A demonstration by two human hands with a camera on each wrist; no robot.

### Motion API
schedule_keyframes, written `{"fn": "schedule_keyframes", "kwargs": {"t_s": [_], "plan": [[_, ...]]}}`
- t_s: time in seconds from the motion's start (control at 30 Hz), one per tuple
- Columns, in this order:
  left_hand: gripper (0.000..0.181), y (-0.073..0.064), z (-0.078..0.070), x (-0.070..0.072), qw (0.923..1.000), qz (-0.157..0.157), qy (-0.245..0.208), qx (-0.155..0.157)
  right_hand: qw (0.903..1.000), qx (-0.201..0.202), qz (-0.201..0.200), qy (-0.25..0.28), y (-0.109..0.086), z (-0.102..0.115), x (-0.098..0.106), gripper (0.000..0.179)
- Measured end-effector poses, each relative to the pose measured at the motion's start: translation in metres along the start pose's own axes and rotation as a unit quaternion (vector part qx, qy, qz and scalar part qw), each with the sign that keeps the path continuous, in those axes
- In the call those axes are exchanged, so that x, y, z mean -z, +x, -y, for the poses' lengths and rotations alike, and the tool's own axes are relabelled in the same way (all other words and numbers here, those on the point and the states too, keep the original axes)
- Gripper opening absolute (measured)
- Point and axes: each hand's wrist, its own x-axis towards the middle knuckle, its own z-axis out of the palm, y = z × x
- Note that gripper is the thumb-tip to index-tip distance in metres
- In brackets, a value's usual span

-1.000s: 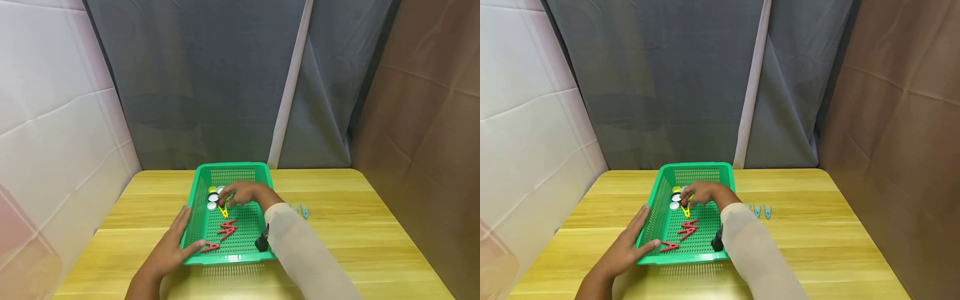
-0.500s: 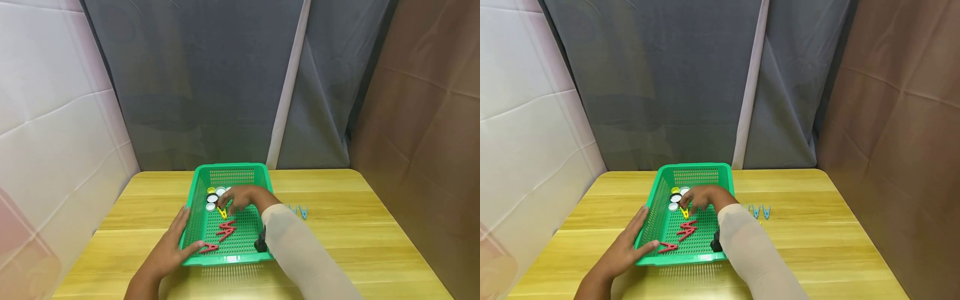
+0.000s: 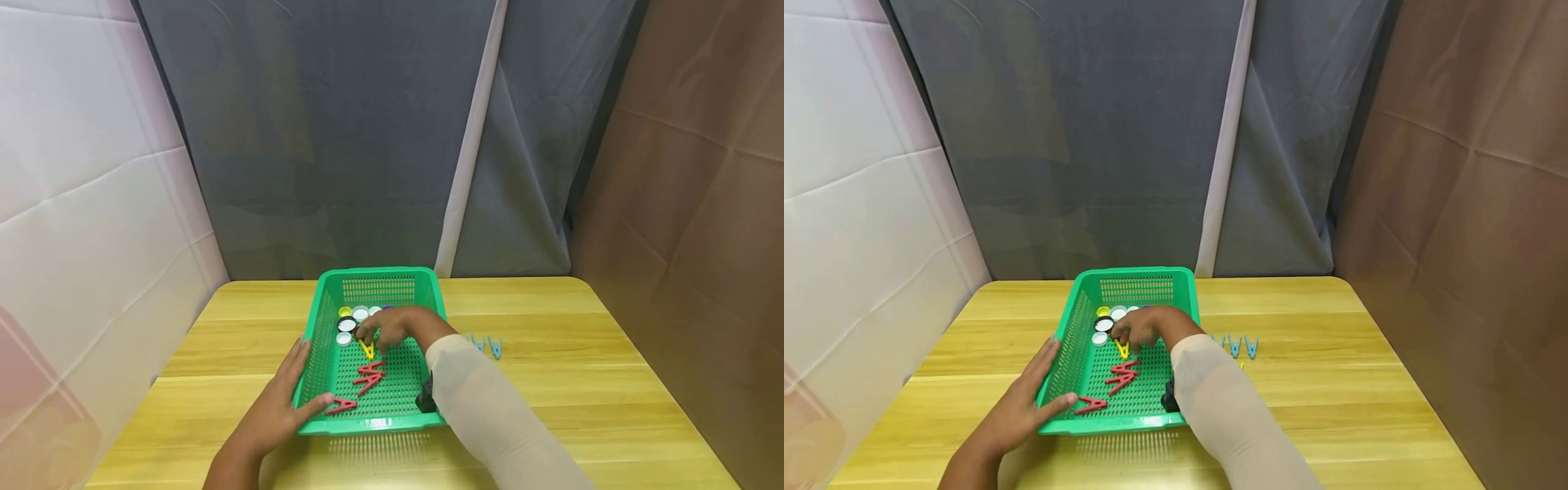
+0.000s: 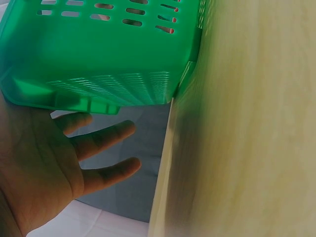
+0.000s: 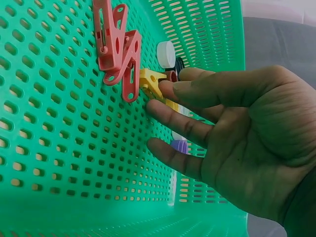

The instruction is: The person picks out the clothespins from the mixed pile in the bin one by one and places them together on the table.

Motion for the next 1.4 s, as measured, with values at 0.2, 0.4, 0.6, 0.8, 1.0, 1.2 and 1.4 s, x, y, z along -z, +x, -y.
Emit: {"fn": "schedule_keyframes", "kwargs": {"t_s": [0.2, 0.4, 0.6, 0.8, 1.0, 1.2, 1.4], "plan": [[0.104, -0.0002, 0.0001, 0.0008, 1.0000, -0.001, 0.000, 0.001, 0.9996, 0.005, 0.000, -0.028, 0.0025, 0.0005, 0.0004, 0.062], [0.104, -0.0001, 0.0006, 0.0000, 1.0000, -0.003, -0.003, 0.003, 0.9996, 0.005, -0.009, -0.027, 0.0032, -0.0006, 0.0002, 0.062], [0.103, 0.0000, 0.0009, -0.0016, 1.0000, -0.006, -0.004, -0.002, 0.9993, 0.011, -0.032, -0.015, 0.0026, -0.0040, 0.0019, 0.066], [0.103, 0.0016, 0.0008, -0.0008, 1.0000, -0.005, -0.004, -0.001, 0.9973, 0.028, -0.066, -0.013, 0.0023, -0.0045, 0.0038, 0.059], [0.103, 0.0015, 0.0034, -0.0017, 1.0000, -0.006, -0.004, -0.002, 0.9935, 0.054, -0.093, 0.037, 0.0028, -0.0050, 0.0022, 0.054], [0.102, 0.0009, 0.0039, -0.0013, 1.0000, -0.008, -0.002, -0.005, 0.9922, 0.041, -0.110, 0.041, 0.0031, -0.0047, 0.0006, 0.056], [0.103, 0.0021, 0.0035, -0.0008, 1.0000, -0.004, -0.005, 0.003, 0.9937, 0.036, -0.103, 0.027, 0.0033, -0.0068, 0.0030, 0.055]]}}
